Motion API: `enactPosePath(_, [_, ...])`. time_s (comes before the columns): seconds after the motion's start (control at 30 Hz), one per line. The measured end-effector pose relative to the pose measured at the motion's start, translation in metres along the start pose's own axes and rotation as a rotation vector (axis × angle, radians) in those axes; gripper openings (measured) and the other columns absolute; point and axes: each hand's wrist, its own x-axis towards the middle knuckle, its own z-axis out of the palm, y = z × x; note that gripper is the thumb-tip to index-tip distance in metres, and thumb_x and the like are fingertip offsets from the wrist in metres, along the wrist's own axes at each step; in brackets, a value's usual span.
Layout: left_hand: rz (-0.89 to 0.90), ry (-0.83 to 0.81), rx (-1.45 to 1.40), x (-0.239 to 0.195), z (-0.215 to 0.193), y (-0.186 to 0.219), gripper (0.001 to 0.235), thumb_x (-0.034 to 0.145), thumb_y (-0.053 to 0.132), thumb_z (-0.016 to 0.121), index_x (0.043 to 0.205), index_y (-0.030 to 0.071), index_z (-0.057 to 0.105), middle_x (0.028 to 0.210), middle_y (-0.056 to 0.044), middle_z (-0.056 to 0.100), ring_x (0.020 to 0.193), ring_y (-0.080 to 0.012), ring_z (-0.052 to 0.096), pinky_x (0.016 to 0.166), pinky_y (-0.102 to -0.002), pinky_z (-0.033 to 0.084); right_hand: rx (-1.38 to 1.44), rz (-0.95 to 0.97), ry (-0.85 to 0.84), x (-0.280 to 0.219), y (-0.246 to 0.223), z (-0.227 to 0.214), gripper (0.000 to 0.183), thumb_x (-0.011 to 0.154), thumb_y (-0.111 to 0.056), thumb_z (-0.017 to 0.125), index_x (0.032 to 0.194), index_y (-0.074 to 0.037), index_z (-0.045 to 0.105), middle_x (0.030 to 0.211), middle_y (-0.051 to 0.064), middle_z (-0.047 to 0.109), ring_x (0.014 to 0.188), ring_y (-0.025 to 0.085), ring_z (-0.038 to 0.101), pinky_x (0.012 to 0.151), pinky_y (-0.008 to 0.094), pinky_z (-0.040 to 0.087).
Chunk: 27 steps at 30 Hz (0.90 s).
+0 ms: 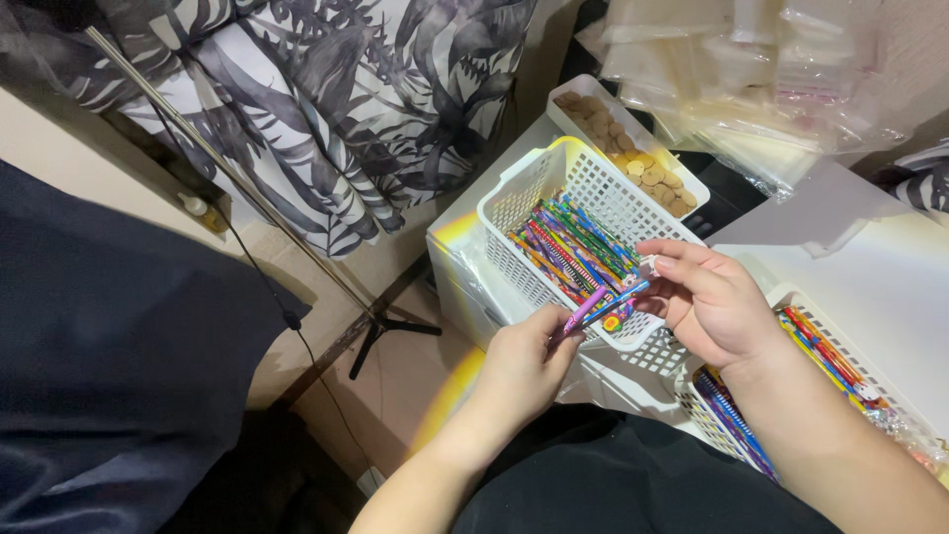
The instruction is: The person repeatedly picks up pens from a white basket, removes the pen toppers, and places the toppers into a second basket. The pens are then placed back into the first basket. This process is repeated for many pens throughout the clip.
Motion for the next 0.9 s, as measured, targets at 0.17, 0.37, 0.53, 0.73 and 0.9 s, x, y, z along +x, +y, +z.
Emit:
enactPosePath(0.17, [-0.097,-0.001,-0.048,0.0,-0.002,0.003,0.016,0.082,0.022,0.059,0.096,0.017,0.063,0.079,-0.012,0.067,0.084,-0.0381,0.063,0.069,-0.046,0.049,0.066,-0.061,-0.031,0.004,0.009,-0.001,0.01,0.089,-0.006,0.053,0.098,-0.002,0.056,0.085,0.019,0.067,0.076,0.028,0.069,0.065,0.038,0.058])
enactPosePath(0.37, [-0.087,0.005,-0.044,0.001,-0.003,0.001,0.015,0.082,0.021,0.059,0.096,0.017,0.063,0.078,-0.012,0.067,0.083,-0.0381,0.063,0.068,-0.046,0.049,0.013,-0.121,0.041,0.007,0.015,-0.009,0.006,0.088,-0.004,0.057,0.094,-0.002,0.056,0.077,0.013,0.065,0.068,0.023,0.068,0.062,0.033,0.058])
enactPosePath(0.53, [-0.077,0.01,-0.032,0.002,-0.008,0.003,0.015,0.082,0.019,0.059,0.096,0.016,0.063,0.077,-0.012,0.067,0.082,-0.0384,0.063,0.067,-0.046,0.049,-0.026,-0.165,0.064,0.004,0.012,-0.006,0.008,0.086,-0.003,0.059,0.094,0.0,0.057,0.075,0.014,0.064,0.067,0.023,0.067,0.061,0.031,0.059])
enactPosePath(0.73, [-0.05,0.032,0.008,0.003,-0.007,-0.003,0.014,0.083,0.02,0.057,0.096,0.017,0.062,0.075,-0.011,0.067,0.08,-0.037,0.064,0.066,-0.044,0.05,-0.105,-0.214,0.086,0.003,0.015,-0.009,0.01,0.086,-0.001,0.06,0.094,0.004,0.057,0.075,0.016,0.064,0.066,0.023,0.067,0.061,0.031,0.059])
enactPosePath(0.9, [0.057,0.084,0.14,-0.001,-0.009,0.0,0.013,0.086,0.019,0.054,0.096,0.017,0.06,0.073,-0.011,0.067,0.076,-0.0338,0.065,0.064,-0.043,0.051,-0.2,-0.283,0.103,0.003,0.017,-0.007,0.012,0.084,0.001,0.062,0.094,0.007,0.058,0.073,0.019,0.064,0.065,0.024,0.067,0.06,0.032,0.058])
